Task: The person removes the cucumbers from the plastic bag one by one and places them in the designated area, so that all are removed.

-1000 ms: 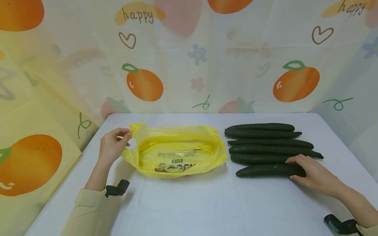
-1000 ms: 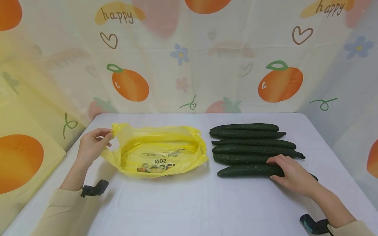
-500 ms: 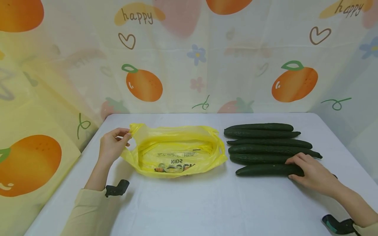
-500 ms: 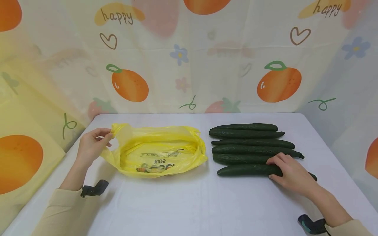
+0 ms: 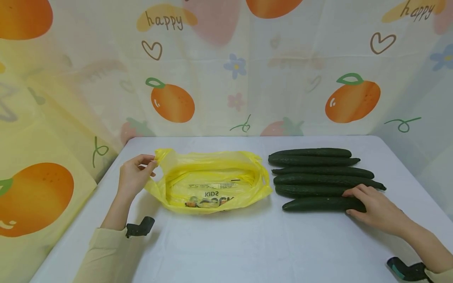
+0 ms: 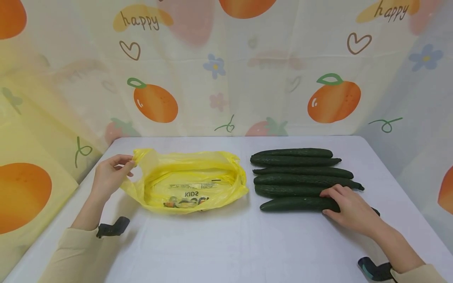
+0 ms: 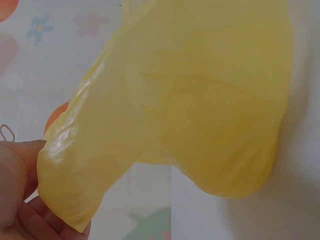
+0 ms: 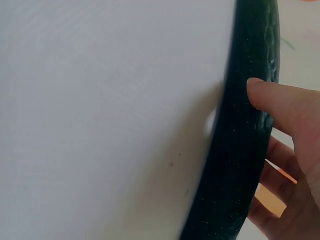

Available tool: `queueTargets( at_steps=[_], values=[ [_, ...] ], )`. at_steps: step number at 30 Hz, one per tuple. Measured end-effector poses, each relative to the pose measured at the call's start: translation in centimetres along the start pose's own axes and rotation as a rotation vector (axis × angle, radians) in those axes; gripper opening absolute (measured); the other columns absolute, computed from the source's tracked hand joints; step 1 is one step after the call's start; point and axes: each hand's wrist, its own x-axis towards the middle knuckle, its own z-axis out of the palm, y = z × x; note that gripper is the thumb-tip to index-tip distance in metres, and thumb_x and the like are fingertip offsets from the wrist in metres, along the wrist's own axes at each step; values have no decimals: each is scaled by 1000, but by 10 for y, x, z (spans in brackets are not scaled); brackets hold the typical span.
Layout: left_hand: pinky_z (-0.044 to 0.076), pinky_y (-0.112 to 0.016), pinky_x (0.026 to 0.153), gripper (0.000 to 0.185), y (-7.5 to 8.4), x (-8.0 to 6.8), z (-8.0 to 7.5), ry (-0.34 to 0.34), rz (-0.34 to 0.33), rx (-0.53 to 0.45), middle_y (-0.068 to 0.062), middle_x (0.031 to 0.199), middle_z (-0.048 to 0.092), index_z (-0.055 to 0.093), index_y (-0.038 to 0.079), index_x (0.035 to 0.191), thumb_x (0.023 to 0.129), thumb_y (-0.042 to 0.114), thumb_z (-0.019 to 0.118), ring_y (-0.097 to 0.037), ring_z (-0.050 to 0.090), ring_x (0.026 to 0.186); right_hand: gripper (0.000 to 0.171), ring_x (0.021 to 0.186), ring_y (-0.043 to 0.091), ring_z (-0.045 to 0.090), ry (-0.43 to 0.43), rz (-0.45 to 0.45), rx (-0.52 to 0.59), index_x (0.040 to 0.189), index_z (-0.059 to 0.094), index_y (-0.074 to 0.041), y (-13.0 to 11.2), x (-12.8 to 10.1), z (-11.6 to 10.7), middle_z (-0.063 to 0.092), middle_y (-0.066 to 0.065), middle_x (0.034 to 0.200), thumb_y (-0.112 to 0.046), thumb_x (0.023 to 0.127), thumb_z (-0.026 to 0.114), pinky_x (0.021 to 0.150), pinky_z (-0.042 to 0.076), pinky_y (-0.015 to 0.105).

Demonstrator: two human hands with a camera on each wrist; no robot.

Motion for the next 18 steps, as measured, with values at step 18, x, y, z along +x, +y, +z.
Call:
queueTargets(
  at_steps=[18],
  values=[
    [51,-19,50,26,-6,-3,-10,60,37,14,-12,88,66,66,6,102,90,28,58,-5,64,61,44,76,14,59,91,-65,23,101,62,-7,5,17,-24,64,-2,89,-3,61,80,68,42,12]
  ],
)
